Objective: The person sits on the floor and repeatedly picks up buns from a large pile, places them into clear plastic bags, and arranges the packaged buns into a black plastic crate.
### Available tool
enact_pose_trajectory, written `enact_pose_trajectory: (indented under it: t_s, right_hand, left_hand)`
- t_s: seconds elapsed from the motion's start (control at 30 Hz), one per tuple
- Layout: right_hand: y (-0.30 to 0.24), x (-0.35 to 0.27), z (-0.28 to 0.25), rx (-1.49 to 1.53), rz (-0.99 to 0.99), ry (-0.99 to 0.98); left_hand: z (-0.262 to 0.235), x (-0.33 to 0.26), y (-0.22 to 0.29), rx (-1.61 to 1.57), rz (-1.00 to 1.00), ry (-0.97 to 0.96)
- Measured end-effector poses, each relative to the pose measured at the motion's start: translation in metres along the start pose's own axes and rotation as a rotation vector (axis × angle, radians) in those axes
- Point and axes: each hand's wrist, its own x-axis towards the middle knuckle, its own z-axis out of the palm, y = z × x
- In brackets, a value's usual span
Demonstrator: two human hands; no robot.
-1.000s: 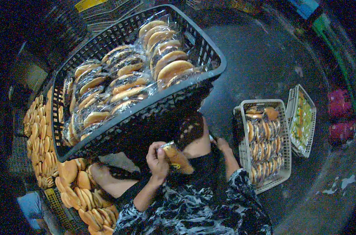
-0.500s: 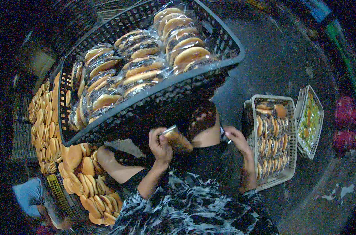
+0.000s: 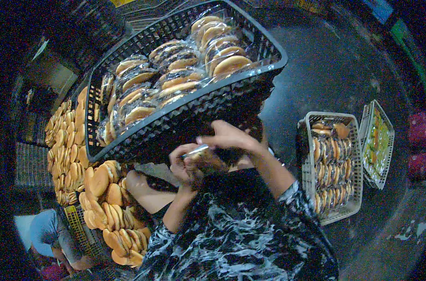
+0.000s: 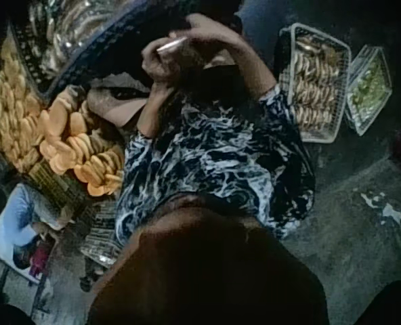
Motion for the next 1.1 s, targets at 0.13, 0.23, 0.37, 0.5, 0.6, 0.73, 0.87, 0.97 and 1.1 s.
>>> enact_pose_trajectory:
  t_s: [0.13, 0.23, 0.37, 0.5, 0.6, 0.73, 0.87, 0.97, 1.1]
  right_hand:
    - [-0.074, -0.026, 0.015, 0.496, -0.302, 0.293]
    - [-0.089, -0.039, 0.006, 0.167, -0.218, 0.373]
    - [-0.047, -0.051, -0.005, 0.486, -0.254, 0.280]
    - [0.019, -0.073, 0.013, 0.671, -0.235, 0.165]
    - [0.052, -0.091, 0.037, 0.888, -0.064, 0.132]
    - [0.048, -0.095, 0.062, 0.744, -0.034, 0.131]
    - [0.042, -0.109, 0.060, 0.683, -0.044, 0.254]
    - [0.028, -0.113, 0.035, 1.067, -0.152, 0.278]
    - [-0.008, -0.108, 0.011, 1.886, -0.677, 0.231]
  left_hand:
    - [-0.005, 0.035, 0.004, 0.089, -0.016, 0.104]
    - [-0.007, 0.107, 0.009, -0.075, 0.076, 0.259]
    - [-0.025, 0.255, 0.009, 0.450, 0.834, 0.398]
    - [-0.007, 0.316, -0.037, 1.159, 0.923, 0.144]
    - [0.072, 0.271, -0.044, 0.657, 0.180, -0.571]
    - [0.143, 0.205, -0.061, 0.804, 0.444, -0.865]
    - [0.119, 0.210, -0.034, 0.540, 0.390, -0.828]
    - [0.074, 0.197, 0.026, 0.327, 0.447, -0.636]
    - [0.009, 0.143, 0.052, 0.037, 0.857, -0.795]
